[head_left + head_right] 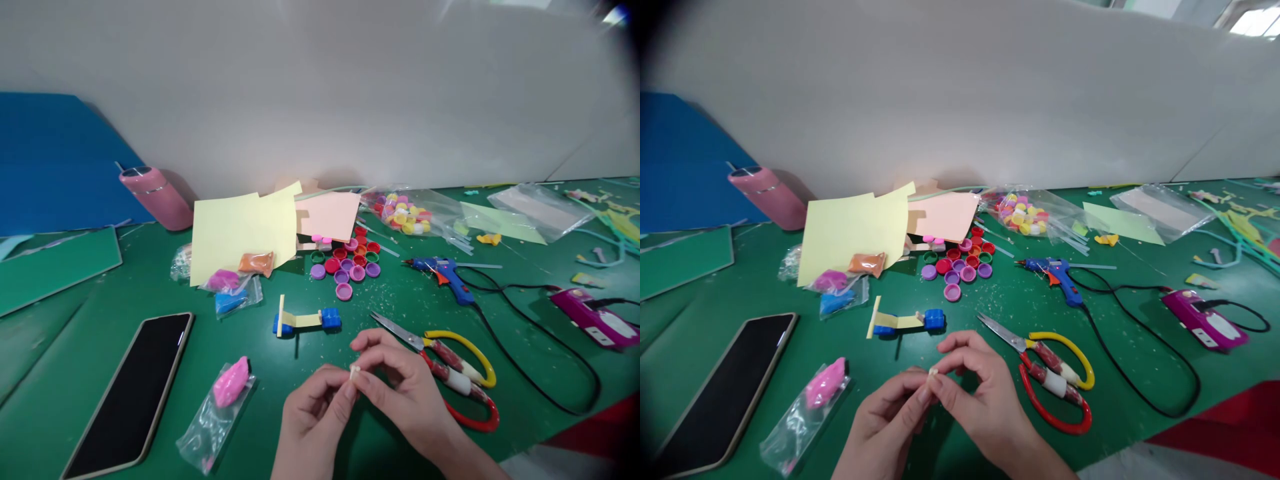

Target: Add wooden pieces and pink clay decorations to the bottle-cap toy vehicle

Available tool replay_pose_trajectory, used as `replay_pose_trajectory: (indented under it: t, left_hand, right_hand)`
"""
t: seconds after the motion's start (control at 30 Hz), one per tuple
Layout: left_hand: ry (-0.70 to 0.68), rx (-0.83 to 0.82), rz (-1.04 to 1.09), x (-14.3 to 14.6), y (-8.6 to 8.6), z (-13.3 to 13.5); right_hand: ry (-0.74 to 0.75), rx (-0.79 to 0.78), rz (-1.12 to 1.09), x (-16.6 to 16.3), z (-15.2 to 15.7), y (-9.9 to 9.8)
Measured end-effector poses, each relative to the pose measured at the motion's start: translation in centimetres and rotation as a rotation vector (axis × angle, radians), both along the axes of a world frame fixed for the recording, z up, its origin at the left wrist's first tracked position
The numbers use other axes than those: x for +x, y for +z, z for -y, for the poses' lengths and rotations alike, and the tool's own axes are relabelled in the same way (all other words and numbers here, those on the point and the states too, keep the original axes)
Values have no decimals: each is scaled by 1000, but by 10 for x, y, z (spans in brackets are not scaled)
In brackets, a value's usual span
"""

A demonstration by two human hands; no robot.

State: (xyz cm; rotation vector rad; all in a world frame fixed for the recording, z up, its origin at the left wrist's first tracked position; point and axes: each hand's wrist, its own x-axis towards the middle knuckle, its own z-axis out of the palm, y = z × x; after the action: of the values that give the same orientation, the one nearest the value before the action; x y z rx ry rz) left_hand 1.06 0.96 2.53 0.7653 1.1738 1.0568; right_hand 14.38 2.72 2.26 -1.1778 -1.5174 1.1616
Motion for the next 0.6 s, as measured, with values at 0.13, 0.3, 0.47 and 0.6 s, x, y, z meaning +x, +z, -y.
replay_pose_trajectory:
  t: [0.13, 0.3, 0.47, 0.6]
  left_hand:
    - [-11, -13, 8, -1, -1, 3]
    - [-7, 17, 8, 0, -3, 0]
    - [1, 0, -4, 0, -3, 0]
    - [11, -93, 15, 1, -2, 0]
  right_hand:
    - [-9, -34, -54, -1, 0, -1]
    - [3, -78, -87, -2, 1, -3]
    - [3, -99, -109, -1, 1, -4]
    - [0, -173, -117, -2, -3, -2]
